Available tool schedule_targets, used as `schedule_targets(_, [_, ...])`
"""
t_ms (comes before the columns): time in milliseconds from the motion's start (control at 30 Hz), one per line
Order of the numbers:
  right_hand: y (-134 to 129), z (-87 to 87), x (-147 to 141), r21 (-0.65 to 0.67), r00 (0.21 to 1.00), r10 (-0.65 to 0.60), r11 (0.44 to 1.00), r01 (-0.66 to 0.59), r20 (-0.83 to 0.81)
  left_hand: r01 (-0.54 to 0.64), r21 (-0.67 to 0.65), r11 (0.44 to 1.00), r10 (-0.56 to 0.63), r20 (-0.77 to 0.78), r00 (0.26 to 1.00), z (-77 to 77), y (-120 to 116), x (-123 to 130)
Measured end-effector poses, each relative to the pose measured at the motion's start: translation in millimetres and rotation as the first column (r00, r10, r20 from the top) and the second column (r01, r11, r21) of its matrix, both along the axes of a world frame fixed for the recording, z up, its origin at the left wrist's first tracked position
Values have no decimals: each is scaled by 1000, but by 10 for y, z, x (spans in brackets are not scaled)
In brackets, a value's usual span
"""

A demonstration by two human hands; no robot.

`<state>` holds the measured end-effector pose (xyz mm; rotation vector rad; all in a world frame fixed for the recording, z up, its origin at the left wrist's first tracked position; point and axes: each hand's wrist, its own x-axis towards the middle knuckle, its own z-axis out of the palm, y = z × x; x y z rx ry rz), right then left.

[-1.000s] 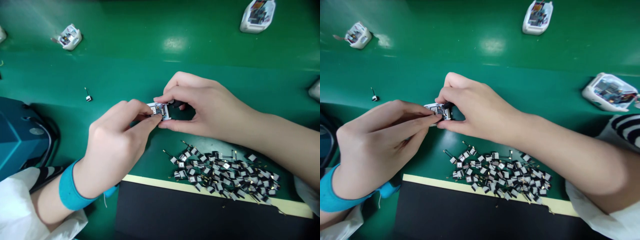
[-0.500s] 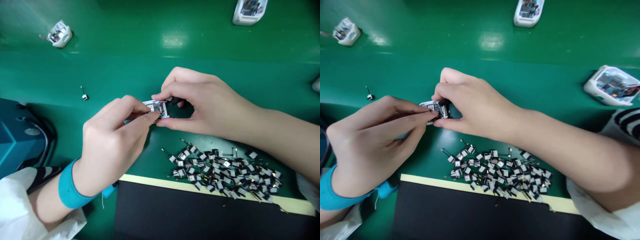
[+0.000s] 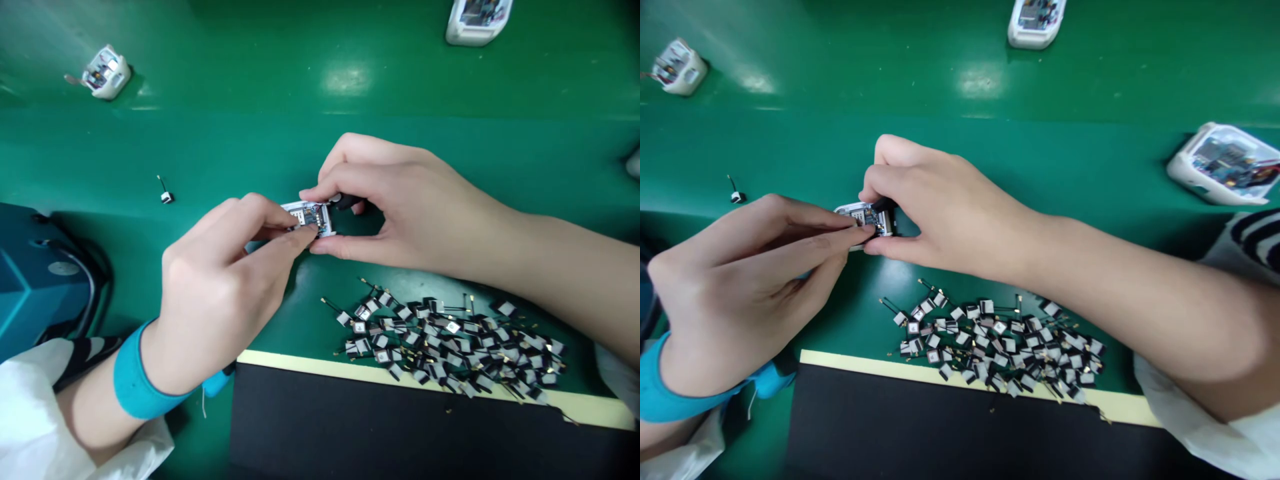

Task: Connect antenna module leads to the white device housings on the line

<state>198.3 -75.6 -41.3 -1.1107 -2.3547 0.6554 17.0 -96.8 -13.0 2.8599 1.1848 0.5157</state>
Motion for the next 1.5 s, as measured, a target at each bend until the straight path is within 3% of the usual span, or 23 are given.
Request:
schedule_targets(900, [-2,4,15,-32,1000,23,999,-23,20,-70,-14,997,71,13,997,-3,24,25])
schedule_targets(1067, [-15,24,42,-11,999,34,999,-33,6,-11,21,1000,12,-36,999,1,11,23])
schedule_targets(1267, [-76,144,179,48,996,-87,995,88,-5,75,126,989,-65,-88,994,-33,-2,-18])
schedule_targets(1433, [-192,161,277,204,933,-320,937,285,164,83,170,982,-63,-119,991,-39,6,-22])
schedule_targets(1500, [-236,172,283,208,926,-335,931,298,173,73,163,984,-54,-120,991,-33,7,-15])
